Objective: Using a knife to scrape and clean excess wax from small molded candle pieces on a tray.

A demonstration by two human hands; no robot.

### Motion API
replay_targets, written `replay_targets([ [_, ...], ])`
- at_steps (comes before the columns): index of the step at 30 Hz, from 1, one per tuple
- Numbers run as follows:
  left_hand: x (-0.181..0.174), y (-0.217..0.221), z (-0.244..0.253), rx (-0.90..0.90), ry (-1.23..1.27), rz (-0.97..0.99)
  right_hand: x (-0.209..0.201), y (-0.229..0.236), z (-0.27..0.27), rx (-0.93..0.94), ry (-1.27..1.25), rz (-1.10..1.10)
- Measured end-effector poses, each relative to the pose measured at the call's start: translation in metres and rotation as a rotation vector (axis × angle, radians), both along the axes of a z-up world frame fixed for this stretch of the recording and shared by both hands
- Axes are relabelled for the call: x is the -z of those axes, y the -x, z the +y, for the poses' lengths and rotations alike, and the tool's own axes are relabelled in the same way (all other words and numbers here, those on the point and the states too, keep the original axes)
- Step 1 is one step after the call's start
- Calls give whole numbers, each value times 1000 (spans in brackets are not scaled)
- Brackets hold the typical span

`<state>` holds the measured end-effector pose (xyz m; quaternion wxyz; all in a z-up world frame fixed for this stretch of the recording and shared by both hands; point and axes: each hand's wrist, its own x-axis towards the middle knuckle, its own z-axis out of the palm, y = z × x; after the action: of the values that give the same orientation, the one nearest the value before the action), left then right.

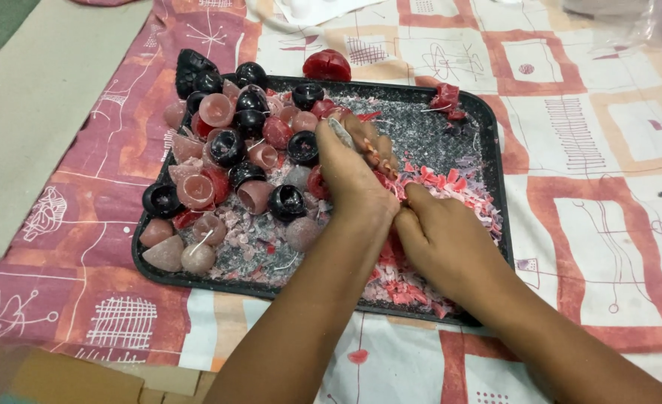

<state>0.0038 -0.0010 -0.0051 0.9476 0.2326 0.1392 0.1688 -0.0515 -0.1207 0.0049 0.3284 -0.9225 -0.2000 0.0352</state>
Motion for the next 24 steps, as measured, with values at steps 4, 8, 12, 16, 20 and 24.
replay_targets([
  [4, 1, -1, 1, 10, 0, -25, -3, 2, 2, 27, 16, 43],
  [8, 4, -4, -1, 19, -3, -89, 1, 1, 0, 39, -44, 61],
  [12, 4, -5, 3, 77, 38, -83, 6, -2, 0, 20, -56, 36],
  [16, 5, -5, 2, 74, 11, -62, 1, 1, -2, 16, -42, 44],
  [20, 15, -8, 3, 96, 14, -117, 1, 0, -6, 1, -77, 35],
  [24, 13, -9, 2, 62, -9, 3, -15, -1, -6, 94, 13, 109],
])
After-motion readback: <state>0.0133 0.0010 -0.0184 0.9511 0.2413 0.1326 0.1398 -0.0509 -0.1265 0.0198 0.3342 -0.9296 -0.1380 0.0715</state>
